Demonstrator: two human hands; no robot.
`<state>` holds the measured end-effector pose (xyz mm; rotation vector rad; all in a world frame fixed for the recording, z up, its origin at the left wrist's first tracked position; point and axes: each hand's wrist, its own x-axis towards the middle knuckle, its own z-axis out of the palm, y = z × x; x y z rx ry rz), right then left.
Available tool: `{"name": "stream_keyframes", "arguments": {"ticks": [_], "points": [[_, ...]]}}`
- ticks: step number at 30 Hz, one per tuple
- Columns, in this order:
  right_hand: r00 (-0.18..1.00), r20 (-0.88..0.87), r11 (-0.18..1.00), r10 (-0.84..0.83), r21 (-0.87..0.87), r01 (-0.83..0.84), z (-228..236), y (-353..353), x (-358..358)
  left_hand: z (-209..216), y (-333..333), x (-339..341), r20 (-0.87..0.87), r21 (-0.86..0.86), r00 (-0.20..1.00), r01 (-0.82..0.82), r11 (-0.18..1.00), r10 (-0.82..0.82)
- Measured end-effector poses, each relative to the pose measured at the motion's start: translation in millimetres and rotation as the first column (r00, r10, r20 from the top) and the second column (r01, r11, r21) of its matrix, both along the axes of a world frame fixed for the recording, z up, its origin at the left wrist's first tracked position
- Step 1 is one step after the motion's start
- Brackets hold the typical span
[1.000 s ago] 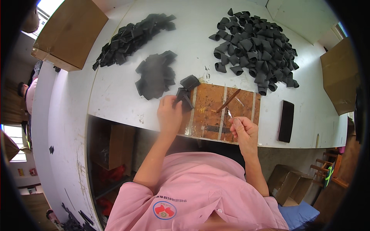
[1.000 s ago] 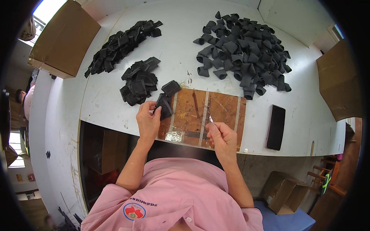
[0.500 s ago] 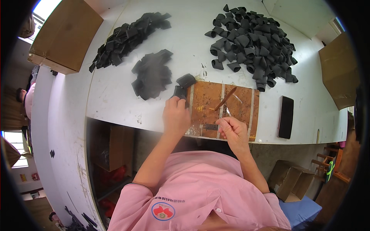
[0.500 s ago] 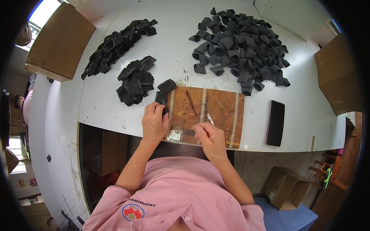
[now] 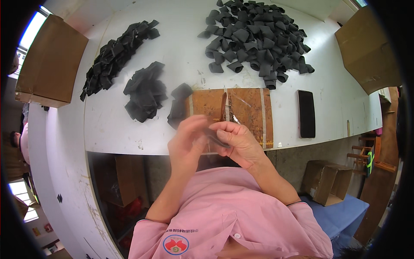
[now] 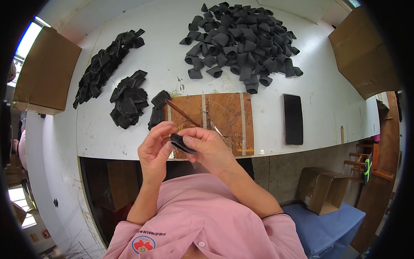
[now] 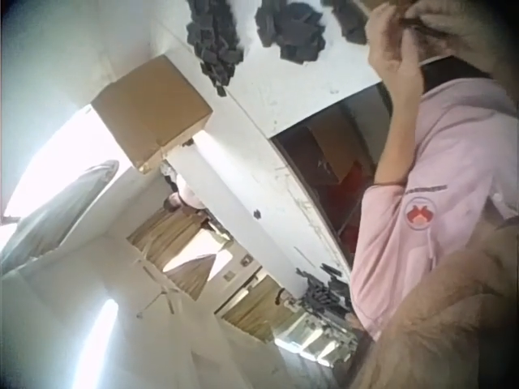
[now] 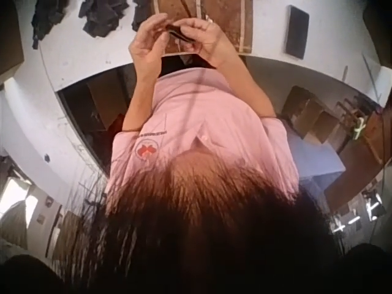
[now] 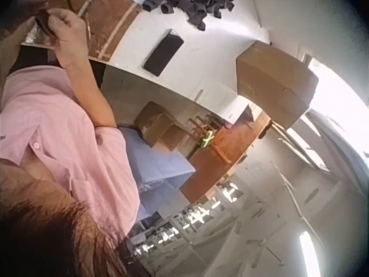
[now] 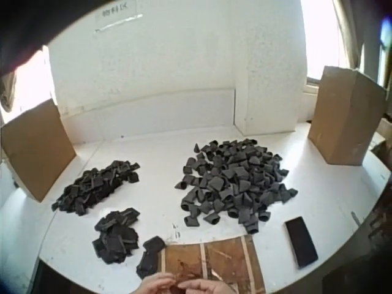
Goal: The recorder is using a small scraper tool to remove excess material and trim small black rubber components on a wooden workbench.
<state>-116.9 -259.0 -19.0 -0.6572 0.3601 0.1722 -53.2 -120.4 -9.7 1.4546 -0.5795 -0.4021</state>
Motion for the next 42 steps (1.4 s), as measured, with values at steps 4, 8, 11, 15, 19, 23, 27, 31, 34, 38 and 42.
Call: {"name": "stream_keyframes", "arguments": {"ticks": [4, 8, 11, 15, 19, 23, 27, 31, 34, 38, 42], "points": [[0.979, 0.012, 0.977, -0.204, -0.054, 0.204, 13, 2, -3, 0, -2, -17, -0.320, -0.167, 0.931, -0.237, 0.957, 0.175], [0.969, 0.035, 0.956, -0.243, -0.161, 0.245, 12, 1, -4, 4, -6, -19, -0.392, -0.099, 0.907, -0.208, 0.973, 0.154], [0.972, 0.068, 0.943, -0.225, -0.237, 0.234, 7, 2, -3, 7, -10, -20, -0.392, -0.054, 0.901, -0.223, 0.973, 0.185], [0.985, 0.110, 0.553, -0.130, -0.817, 0.164, 7, 3, -4, 5, -6, -18, -0.243, 0.062, 0.927, -0.278, 0.959, 0.285], [0.842, 0.537, -0.057, 0.050, -0.840, 0.539, 23, 6, -9, 11, -10, -16, 0.295, 0.166, 0.936, -0.250, 0.954, 0.194], [0.834, 0.544, -0.032, 0.092, -0.836, 0.549, 23, 9, 0, 8, -21, -20, 0.587, 0.119, 0.754, -0.440, 0.890, 0.295], [0.810, 0.572, -0.315, 0.127, -0.751, 0.580, 16, 12, 11, 9, -24, -16, 0.395, 0.080, 0.792, -0.535, 0.841, 0.466], [0.931, 0.347, 0.424, -0.111, -0.831, 0.360, 26, 1, 6, 35, -14, 0, -0.696, -0.346, 0.713, -0.223, 0.911, -0.089], [0.968, 0.239, 0.922, -0.083, -0.350, 0.165, 26, -9, 6, 38, -13, -1, -0.622, -0.290, 0.780, -0.143, 0.946, -0.072], [0.979, 0.205, 0.994, -0.017, 0.109, -0.006, 32, -11, 1, 34, -28, -14, 0.237, -0.004, 0.886, -0.409, 0.912, 0.398], [0.970, 0.242, 0.956, 0.007, -0.285, 0.064, 58, -14, 5, 46, -32, -12, 0.016, -0.128, 0.932, -0.358, 0.925, 0.363]]}}
